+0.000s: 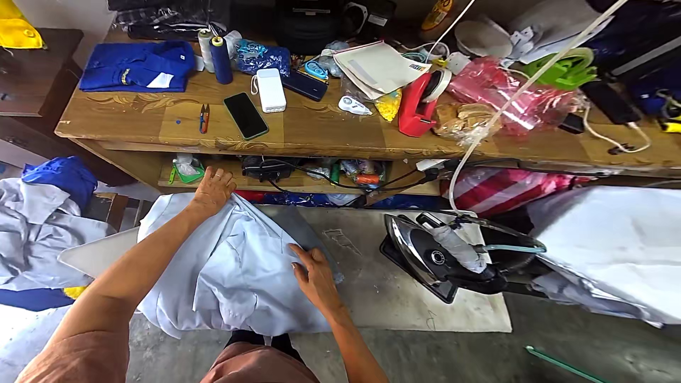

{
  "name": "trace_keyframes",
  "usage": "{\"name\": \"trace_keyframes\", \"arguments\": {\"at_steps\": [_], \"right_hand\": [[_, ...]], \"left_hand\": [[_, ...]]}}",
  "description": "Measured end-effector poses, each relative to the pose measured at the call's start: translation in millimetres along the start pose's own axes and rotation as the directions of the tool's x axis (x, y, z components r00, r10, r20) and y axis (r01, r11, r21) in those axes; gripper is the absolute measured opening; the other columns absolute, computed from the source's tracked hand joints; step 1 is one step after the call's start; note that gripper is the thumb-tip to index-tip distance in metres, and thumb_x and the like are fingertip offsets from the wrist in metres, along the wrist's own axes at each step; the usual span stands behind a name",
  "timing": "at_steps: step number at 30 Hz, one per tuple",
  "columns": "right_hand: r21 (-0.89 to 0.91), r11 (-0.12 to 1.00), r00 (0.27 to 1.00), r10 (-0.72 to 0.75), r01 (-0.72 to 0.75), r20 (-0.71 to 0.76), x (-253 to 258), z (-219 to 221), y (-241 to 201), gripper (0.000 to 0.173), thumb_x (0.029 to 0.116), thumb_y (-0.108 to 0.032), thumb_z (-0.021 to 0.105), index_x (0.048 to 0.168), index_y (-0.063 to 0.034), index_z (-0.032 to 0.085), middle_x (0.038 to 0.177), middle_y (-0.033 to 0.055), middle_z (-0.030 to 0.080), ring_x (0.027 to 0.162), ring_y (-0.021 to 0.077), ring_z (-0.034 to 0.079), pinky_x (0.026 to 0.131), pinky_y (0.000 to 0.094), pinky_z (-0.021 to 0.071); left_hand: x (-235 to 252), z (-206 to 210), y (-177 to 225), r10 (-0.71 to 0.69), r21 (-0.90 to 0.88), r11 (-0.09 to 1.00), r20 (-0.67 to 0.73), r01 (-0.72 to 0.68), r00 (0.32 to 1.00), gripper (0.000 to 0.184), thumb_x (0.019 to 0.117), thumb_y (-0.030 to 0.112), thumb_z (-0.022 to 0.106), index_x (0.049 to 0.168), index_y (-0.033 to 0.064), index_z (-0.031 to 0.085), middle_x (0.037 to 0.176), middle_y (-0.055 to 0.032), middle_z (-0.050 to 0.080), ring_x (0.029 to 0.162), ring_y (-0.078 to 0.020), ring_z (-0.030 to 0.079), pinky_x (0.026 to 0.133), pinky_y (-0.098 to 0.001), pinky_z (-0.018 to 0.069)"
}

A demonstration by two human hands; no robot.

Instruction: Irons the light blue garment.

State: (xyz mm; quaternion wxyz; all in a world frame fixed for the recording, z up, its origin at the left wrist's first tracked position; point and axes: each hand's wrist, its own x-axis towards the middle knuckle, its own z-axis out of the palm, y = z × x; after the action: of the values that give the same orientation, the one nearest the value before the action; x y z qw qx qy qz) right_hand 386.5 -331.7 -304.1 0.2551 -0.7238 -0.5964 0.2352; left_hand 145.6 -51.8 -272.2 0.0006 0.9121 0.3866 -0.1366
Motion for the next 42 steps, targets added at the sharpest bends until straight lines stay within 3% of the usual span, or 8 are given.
{"name": "trace_keyframes", "arguments": {"at_steps": [3, 7, 10, 18, 24, 31, 38, 42], "right_hand": [[-0.02, 1.0, 1.0, 0.004, -0.004, -0.007, -1, 1, -2, 0.043, 0.0929, -0.023, 0.063, 0.135, -0.0247, 0.07, 0.102, 0.0154, 0.066, 0.094, 0.0281, 0.064, 0.084, 0.0422, 0.0557], [-0.024, 1.0, 1.0, 0.006, -0.007, -0.024, -2, 2, -4, 0.043, 0.0928, -0.022, 0.063, 0.135, -0.024, 0.07, 0.102, 0.0147, 0.066, 0.095, 0.0276, 0.064, 0.084, 0.0417, 0.0561], [0.002, 1.0, 1.0, 0.015, -0.015, -0.016, -3, 0, -3, 0.042, 0.0935, -0.022, 0.064, 0.134, -0.0232, 0.07, 0.103, 0.0151, 0.066, 0.096, 0.0276, 0.065, 0.086, 0.0415, 0.0562], [0.049, 0.999, 1.0, 0.014, -0.014, -0.01, -1, -1, -1, 0.043, 0.0928, -0.021, 0.066, 0.135, -0.0211, 0.069, 0.104, 0.016, 0.067, 0.096, 0.0284, 0.065, 0.086, 0.0435, 0.0565], [0.012, 1.0, 1.0, -0.027, 0.027, 0.016, -1, -4, -1, 0.044, 0.0941, -0.027, 0.065, 0.138, -0.0214, 0.068, 0.105, 0.0163, 0.067, 0.097, 0.028, 0.065, 0.088, 0.0415, 0.0554], [-0.107, 0.992, 0.992, -0.057, 0.069, 0.111, 3, -8, -1, 0.053, 0.0947, -0.045, 0.064, 0.145, -0.0288, 0.061, 0.107, 0.0169, 0.065, 0.097, 0.0299, 0.064, 0.085, 0.0438, 0.0556], [0.336, 0.937, 0.976, -0.153, 0.095, 0.153, 2, -41, 37, 0.032, 0.0965, -0.018, 0.066, 0.125, -0.0068, 0.072, 0.115, 0.015, 0.068, 0.09, 0.0154, 0.07, 0.081, 0.0285, 0.0603], [0.234, 0.961, 0.979, -0.178, 0.15, 0.103, 11, -93, 68, 0.025, 0.0979, -0.016, 0.062, 0.117, -0.006, 0.075, 0.112, 0.0137, 0.07, 0.089, 0.0159, 0.07, 0.078, 0.0292, 0.06]], "left_hand": [[-2, -26, 33, -0.124, -0.13, 0.983, 0.045, 0.129, 0.991, 0.025, 0.0944, 0.007, 0.064, 0.117, 0.0059, 0.075, 0.147, -0.022, 0.054, 0.141, -0.0487, 0.041, 0.115, -0.0756, 0.0222], [-7, -24, 78, 0.268, -0.352, 0.883, -0.165, -0.31, 0.949, 0.02, 0.0976, 0.015, 0.058, 0.103, 0.0033, 0.073, 0.117, -0.0193, 0.068, 0.119, -0.0396, 0.061, 0.103, -0.0585, 0.0471], [-15, 5, 90, 0.388, -0.518, 0.768, -0.094, -0.378, 0.917, 0.032, 0.1023, 0.028, 0.053, 0.103, -0.0005, 0.069, 0.111, -0.0211, 0.067, 0.117, -0.0395, 0.061, 0.105, -0.0544, 0.0453], [-46, 40, 138, -0.052, -0.606, 0.765, -0.397, -0.219, 0.916, 0.031, 0.1027, 0.031, 0.058, 0.108, 0.0045, 0.073, 0.115, -0.0155, 0.071, 0.117, -0.0313, 0.065, 0.103, -0.0422, 0.0518], [-61, 68, 162, -0.221, -0.527, 0.849, -0.311, 0.026, 0.924, 0.067, 0.1088, 0.053, 0.03, 0.155, 0.0064, 0.045, 0.163, -0.0122, 0.041, 0.153, -0.0349, 0.033, 0.123, -0.0623, 0.0232], [-86, 76, 175, -0.325, -0.618, 0.784, -0.491, -0.06, 0.808, 0.036, 0.1069, 0.03, 0.049, 0.124, 0.0094, 0.073, 0.129, -0.0116, 0.069, 0.129, -0.0296, 0.061, 0.115, -0.0496, 0.0434], [-77, 30, 209, -0.478, -0.631, 0.731, -0.199, 0.261, 0.856, 0.082, 0.0815, 0.075, 0.064, 0.132, 0.0111, 0.067, 0.136, -0.0218, 0.061, 0.132, -0.0428, 0.054, 0.112, -0.0674, 0.0342], [-73, 32, 225, -0.549, -0.621, 0.695, -0.134, 0.362, 0.825, 0.087, 0.0795, 0.076, 0.064, 0.137, 0.0108, 0.063, 0.144, -0.0225, 0.055, 0.14, -0.0432, 0.047, 0.114, -0.0683, 0.031]]}}
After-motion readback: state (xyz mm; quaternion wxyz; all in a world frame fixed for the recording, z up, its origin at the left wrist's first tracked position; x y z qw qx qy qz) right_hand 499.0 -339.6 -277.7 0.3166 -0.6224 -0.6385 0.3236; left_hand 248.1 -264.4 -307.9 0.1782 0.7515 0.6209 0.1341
